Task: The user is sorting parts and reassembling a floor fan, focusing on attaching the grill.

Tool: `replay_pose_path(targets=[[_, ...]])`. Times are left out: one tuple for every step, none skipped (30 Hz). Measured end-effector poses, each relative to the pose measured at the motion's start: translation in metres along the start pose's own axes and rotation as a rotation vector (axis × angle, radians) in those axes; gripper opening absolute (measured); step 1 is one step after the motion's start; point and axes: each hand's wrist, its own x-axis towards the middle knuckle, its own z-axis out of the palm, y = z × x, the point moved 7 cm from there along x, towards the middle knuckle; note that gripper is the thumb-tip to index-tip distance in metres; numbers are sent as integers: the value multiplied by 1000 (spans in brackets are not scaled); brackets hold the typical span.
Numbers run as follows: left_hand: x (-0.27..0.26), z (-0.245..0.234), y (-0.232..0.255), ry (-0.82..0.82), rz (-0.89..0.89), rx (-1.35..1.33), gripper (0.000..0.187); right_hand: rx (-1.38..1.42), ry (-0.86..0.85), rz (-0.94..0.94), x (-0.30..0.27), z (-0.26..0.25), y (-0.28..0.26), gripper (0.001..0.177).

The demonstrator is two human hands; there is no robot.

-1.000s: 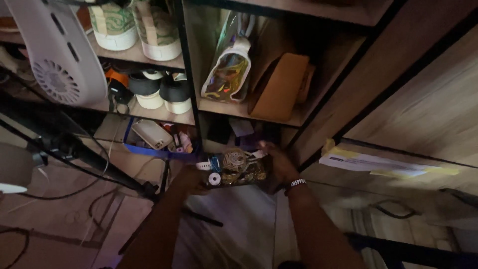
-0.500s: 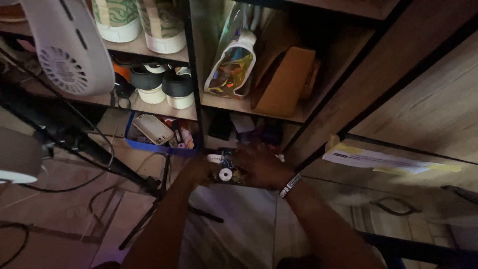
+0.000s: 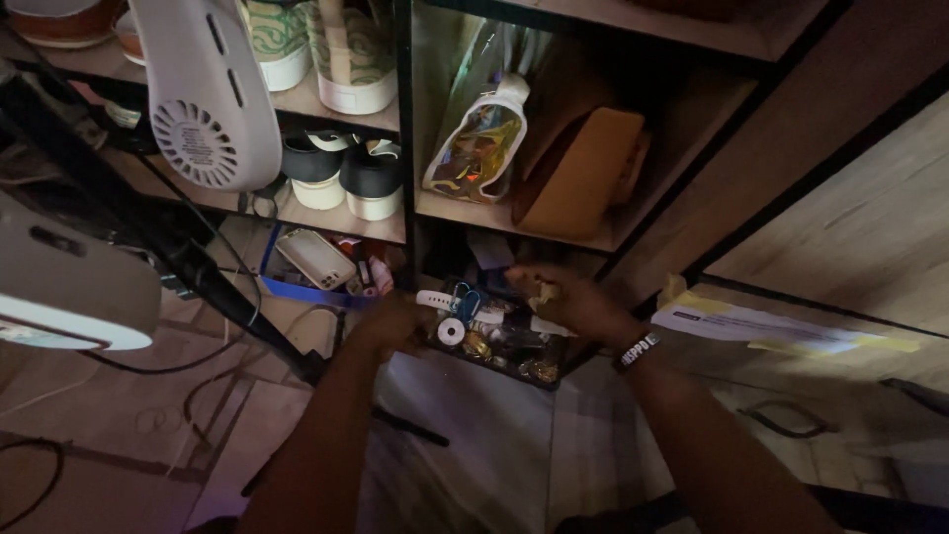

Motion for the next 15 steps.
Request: replay_pose_path(targets=[[1,1,-1,-2,-1,-1,26,-1,1,2,-4,1,-18,56],[3,2,-2,0,-5,-4,26,24,35,115,-8,-1,-28,59],[4,3,-3,1,-10,-6,26,50,69,229,-14,-3,-37,62],[8,2,-5,-2,-11,-6,26,50,71,232,-12,-7,-27,62],[12,1,-6,-7,2,-4,25,0,84,132,-9,-14,-23,63],[16,1,-8,-13,14,-2,25,-50,98,32,-8,-19,-19,64],[11,4,-3,-14,13,-3,25,-51,98,34,-11,-16,-33,64],[6,6,2,-14,16,5,25,-49,158,170,-17,-17,-38,61],[1,7,6,-12,19,13,25,-46,215,306,-23,-16,-43,59],[3,6,4,-12,17,11,25,-46,213,307,-22,-20,-31,59],[7,5,2,-10,8,-1,25,33,201,218,-20,-24,-25,59],[10,5,0,-8,-1,-14,25,111,188,129,-18,-28,-19,59],[12,4,-2,-10,-2,-15,25,110,189,130,-17,-30,-14,59],[14,4,-3,-37,29,-16,25,49,178,56,-15,-32,-15,60],[16,4,-3,-62,59,-16,25,-11,166,-19,-13,-33,-17,61]])
